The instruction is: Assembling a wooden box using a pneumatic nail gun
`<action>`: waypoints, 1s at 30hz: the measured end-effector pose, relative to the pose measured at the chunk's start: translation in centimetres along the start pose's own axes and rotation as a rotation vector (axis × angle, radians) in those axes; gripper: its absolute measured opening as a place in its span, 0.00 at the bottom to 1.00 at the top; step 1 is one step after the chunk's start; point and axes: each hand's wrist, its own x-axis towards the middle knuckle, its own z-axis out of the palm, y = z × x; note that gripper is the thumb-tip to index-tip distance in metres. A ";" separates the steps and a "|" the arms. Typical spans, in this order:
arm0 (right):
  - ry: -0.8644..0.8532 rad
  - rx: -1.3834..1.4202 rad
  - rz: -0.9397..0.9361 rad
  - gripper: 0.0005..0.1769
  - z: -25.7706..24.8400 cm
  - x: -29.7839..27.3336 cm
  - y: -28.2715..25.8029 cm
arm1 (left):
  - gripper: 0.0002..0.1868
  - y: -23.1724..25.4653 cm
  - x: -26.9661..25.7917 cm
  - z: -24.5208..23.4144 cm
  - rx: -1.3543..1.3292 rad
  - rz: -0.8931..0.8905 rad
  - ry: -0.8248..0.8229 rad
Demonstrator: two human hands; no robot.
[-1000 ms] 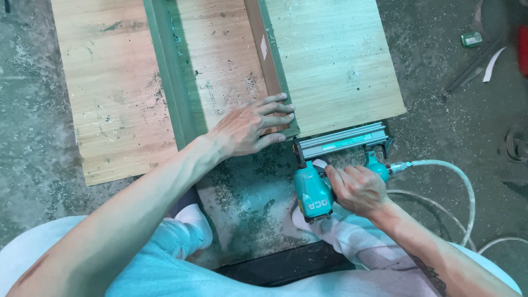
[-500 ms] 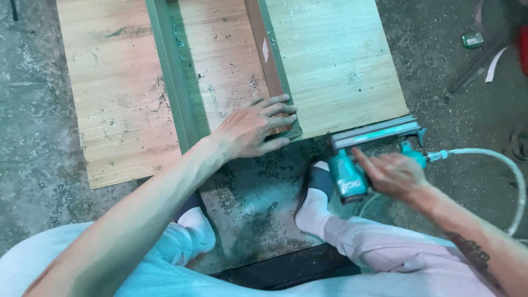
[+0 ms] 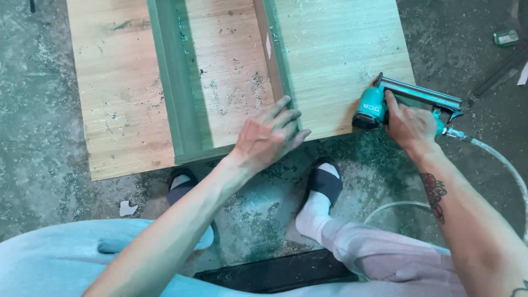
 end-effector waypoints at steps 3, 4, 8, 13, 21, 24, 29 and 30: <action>-0.012 0.082 0.002 0.32 0.1 -0.1 -0.4 | 0.22 -0.2 -0.1 -2.5 -0.133 -0.088 -0.090; -0.031 0.186 0.008 0.39 0.4 -0.1 -0.4 | 0.28 -0.2 -0.3 -3.1 -0.145 -0.122 -0.167; -0.382 0.569 0.105 0.53 1.1 0.7 0.1 | 0.35 -0.7 -1.1 -4.2 -0.179 -0.112 -0.361; -0.366 0.604 -0.045 0.50 2.1 2.0 1.8 | 0.19 -0.3 -1.3 -4.4 -0.118 0.001 -0.244; -0.922 0.456 0.170 0.45 -8.8 8.4 2.4 | 0.13 0.9 -0.2 -5.2 -0.209 -0.050 -0.209; -0.709 0.892 0.464 0.52 -10.8 6.8 -0.7 | 0.16 1.8 -0.6 -5.2 -0.180 -0.106 -0.224; 0.485 1.766 1.097 0.14 -10.5 1.1 -16.0 | 0.28 1.8 -2.3 -3.9 -0.006 -0.114 -0.310; 0.485 1.764 1.098 0.14 -10.5 -0.2 -18.4 | 0.28 1.7 -2.1 -3.7 -0.007 -0.113 -0.310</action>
